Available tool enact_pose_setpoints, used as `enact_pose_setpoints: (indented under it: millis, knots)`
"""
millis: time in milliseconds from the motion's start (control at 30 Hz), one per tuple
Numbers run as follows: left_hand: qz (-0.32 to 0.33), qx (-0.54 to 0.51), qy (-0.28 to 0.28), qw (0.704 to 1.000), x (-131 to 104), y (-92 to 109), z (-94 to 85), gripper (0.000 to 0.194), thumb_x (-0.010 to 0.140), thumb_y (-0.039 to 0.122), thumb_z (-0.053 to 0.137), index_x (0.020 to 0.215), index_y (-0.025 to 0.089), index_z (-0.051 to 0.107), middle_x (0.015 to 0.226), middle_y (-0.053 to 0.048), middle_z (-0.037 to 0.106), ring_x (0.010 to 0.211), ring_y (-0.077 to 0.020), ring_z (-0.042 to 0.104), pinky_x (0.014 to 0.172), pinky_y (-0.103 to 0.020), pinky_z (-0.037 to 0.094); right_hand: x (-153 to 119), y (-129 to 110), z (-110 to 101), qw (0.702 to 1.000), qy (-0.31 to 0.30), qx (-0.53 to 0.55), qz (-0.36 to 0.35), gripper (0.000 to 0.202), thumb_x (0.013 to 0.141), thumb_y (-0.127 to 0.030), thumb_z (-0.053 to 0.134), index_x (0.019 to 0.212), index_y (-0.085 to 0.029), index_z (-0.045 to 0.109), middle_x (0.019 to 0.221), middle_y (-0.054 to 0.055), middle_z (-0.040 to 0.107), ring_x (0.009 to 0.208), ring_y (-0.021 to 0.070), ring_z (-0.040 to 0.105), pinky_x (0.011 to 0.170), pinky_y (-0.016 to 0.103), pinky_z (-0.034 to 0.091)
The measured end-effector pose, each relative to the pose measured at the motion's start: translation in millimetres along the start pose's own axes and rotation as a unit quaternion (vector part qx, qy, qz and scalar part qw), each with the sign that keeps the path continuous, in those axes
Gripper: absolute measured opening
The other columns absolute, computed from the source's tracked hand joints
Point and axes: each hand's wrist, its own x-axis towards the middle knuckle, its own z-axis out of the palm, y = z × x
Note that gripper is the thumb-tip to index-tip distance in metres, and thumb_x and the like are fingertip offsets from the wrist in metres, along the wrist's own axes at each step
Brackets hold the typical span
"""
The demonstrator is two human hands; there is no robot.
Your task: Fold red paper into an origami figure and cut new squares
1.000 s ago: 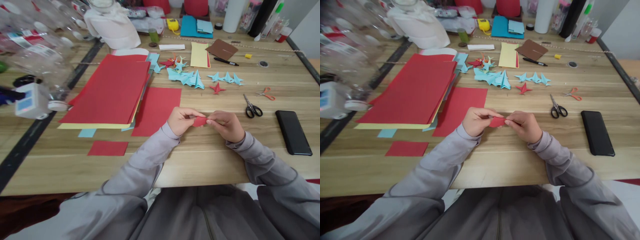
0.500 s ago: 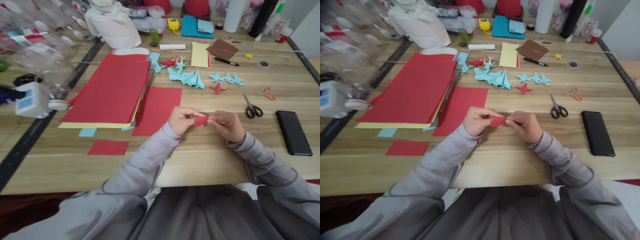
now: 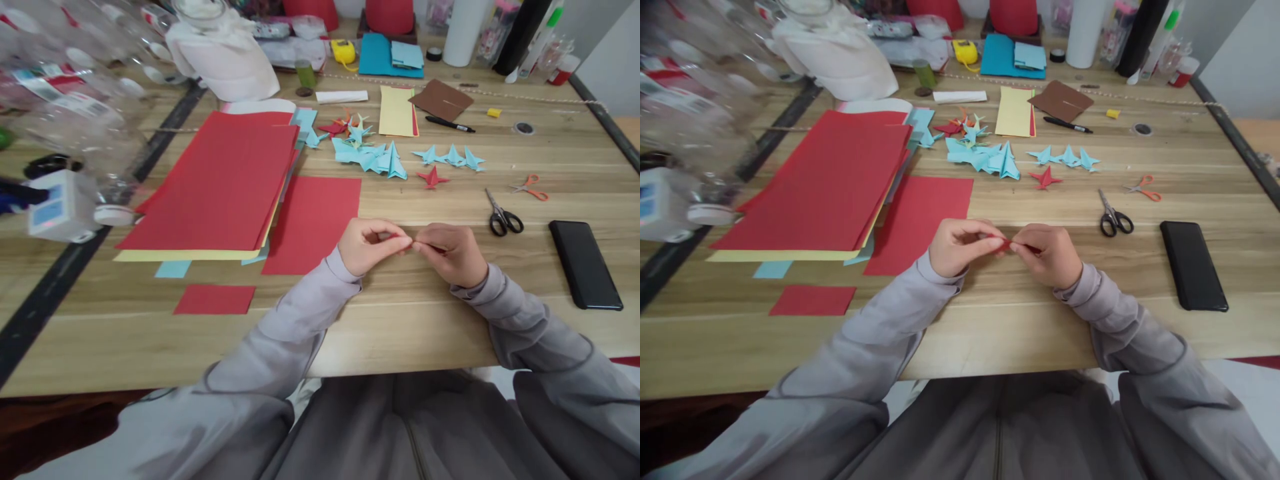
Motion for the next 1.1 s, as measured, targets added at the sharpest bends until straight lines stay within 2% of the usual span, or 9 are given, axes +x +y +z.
enact_pose_setpoints:
  millis: [67,167,500,633,867,1100]
  knots:
    - [0.023,0.047,0.021,0.998,-1,2,3.5,0.018,0.063,0.028,0.079,0.067,0.013,0.072,0.064,-0.006,0.069,0.056,-0.0124,0.062,0.051,-0.022,0.048,0,0,0,1.000,-0.004,-0.008,-0.007,0.021,0.089,-0.024,0.052,0.073,-0.019,0.065,0.067,0.004,0.065,0.060,0.0118,0.056,0.057,0.025,0.045]
    - [0.027,0.059,0.019,0.998,-1,3,6.5,0.017,0.066,0.029,0.078,0.066,0.014,0.071,0.061,-0.005,0.067,0.052,-0.0103,0.059,0.047,-0.021,0.045,0,0,0,1.000,-0.003,-0.015,-0.016,0.019,0.088,-0.021,0.052,0.074,-0.019,0.065,0.068,0.003,0.065,0.060,0.0116,0.056,0.058,0.024,0.045]
    - [0.035,0.062,0.011,0.997,-2,1,5.3,0.023,0.070,0.035,0.076,0.062,0.014,0.071,0.058,-0.004,0.065,0.050,-0.0101,0.058,0.049,-0.022,0.047,0,-1,1,1.000,-0.009,-0.008,0.004,0.022,0.089,-0.026,0.052,0.073,-0.020,0.065,0.066,0.003,0.064,0.059,0.0115,0.055,0.057,0.024,0.045]
    - [0.035,0.062,-0.008,0.997,-1,2,2.7,0.024,0.072,0.037,0.075,0.063,0.014,0.071,0.058,-0.004,0.066,0.051,-0.0107,0.059,0.051,-0.022,0.048,0,-1,1,1.000,-0.009,-0.002,-0.001,0.021,0.089,-0.025,0.053,0.073,-0.019,0.065,0.065,0.003,0.063,0.058,0.0111,0.054,0.056,0.024,0.044]
    - [0.007,0.079,-0.059,0.995,2,0,-8.3,0.031,0.080,0.044,0.065,0.077,0.014,0.073,0.067,-0.006,0.071,0.062,-0.0138,0.066,0.061,-0.024,0.054,0,1,1,1.000,-0.005,0.015,0.025,0.023,0.088,-0.027,0.054,0.071,-0.018,0.066,0.066,0.004,0.065,0.061,0.0122,0.057,0.059,0.025,0.045]
    - [0.028,0.104,0.029,0.994,2,-7,-4.2,0.025,0.074,0.039,0.071,0.072,0.014,0.073,0.072,-0.007,0.073,0.061,-0.0141,0.066,0.059,-0.024,0.055,0,5,2,0.999,-0.010,0.017,0.038,0.026,0.089,-0.032,0.054,0.071,-0.019,0.067,0.063,0.002,0.064,0.059,0.0118,0.056,0.058,0.025,0.045]
